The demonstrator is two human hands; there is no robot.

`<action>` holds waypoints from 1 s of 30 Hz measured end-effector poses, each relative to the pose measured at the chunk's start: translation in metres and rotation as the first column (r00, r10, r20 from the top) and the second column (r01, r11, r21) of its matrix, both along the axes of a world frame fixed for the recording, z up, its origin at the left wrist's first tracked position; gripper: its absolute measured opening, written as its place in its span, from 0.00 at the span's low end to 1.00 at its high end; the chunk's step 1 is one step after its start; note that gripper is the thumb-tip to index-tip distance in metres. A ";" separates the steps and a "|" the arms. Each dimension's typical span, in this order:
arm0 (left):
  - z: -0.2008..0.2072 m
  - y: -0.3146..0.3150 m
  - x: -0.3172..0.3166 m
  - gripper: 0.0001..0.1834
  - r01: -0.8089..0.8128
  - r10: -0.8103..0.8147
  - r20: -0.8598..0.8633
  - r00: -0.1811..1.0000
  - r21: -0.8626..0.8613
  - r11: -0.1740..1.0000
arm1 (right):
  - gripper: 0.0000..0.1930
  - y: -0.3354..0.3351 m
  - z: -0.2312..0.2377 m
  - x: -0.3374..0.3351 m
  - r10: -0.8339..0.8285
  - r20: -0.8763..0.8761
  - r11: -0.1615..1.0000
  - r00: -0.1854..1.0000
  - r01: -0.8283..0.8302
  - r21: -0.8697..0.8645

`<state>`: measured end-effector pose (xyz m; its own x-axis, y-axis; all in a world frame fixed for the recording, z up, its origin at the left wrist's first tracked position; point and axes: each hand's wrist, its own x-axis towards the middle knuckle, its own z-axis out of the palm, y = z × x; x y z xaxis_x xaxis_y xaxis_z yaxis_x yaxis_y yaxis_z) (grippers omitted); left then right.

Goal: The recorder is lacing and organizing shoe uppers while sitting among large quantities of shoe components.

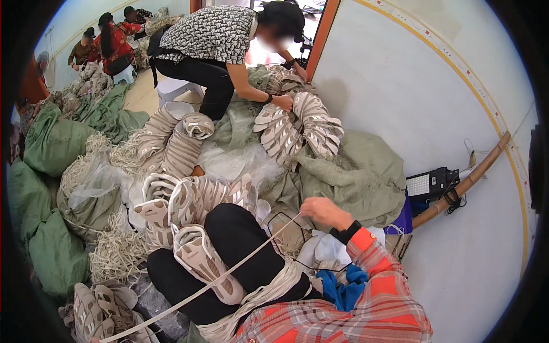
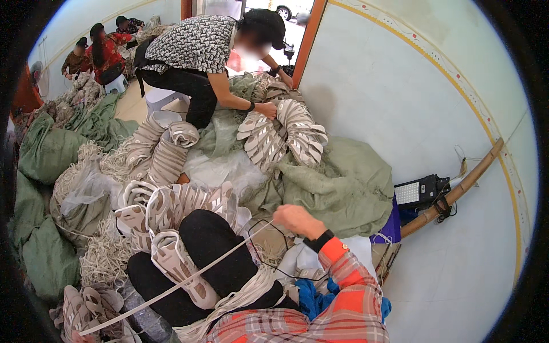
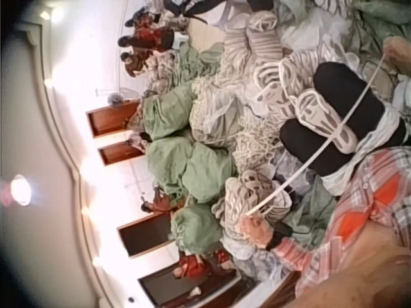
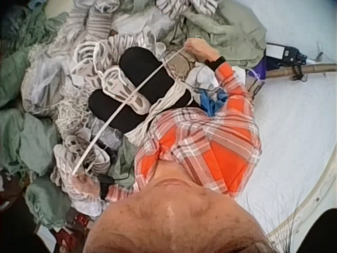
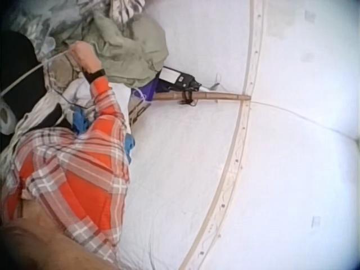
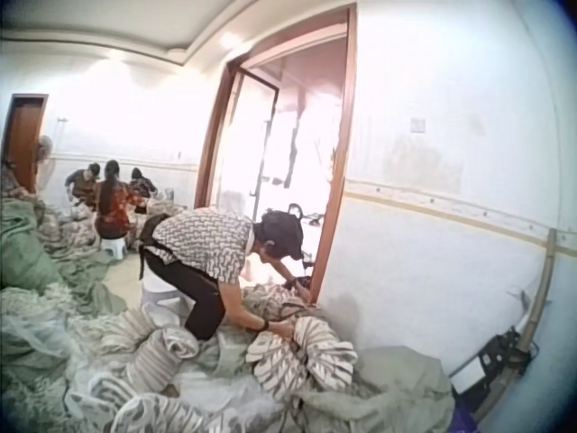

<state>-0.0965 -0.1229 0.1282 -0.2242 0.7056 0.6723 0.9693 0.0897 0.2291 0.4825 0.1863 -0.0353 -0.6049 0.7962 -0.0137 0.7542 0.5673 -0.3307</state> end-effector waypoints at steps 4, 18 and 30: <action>-0.003 -0.004 0.003 0.13 0.016 0.022 0.905 0.424 -0.032 0.999 | 0.08 -0.011 -0.011 0.030 -0.535 -0.085 0.824 0.841 0.497 -0.273; -0.084 0.083 0.074 0.11 0.318 -0.114 0.416 0.902 -0.464 0.827 | 0.14 -0.032 0.054 -0.090 -0.675 -0.679 0.738 0.287 0.286 -0.612; -0.169 0.105 0.183 0.15 0.376 -0.076 0.781 0.620 -0.211 0.902 | 0.03 -0.112 0.011 -0.249 0.117 -0.379 0.981 0.918 -0.165 -0.098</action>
<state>0.0867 -0.0180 -0.0410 -0.3365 0.9390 0.0711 0.4769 0.1048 0.8727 0.2334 0.0739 -0.0240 -0.6919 0.7086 0.1381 0.4796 0.5941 -0.6457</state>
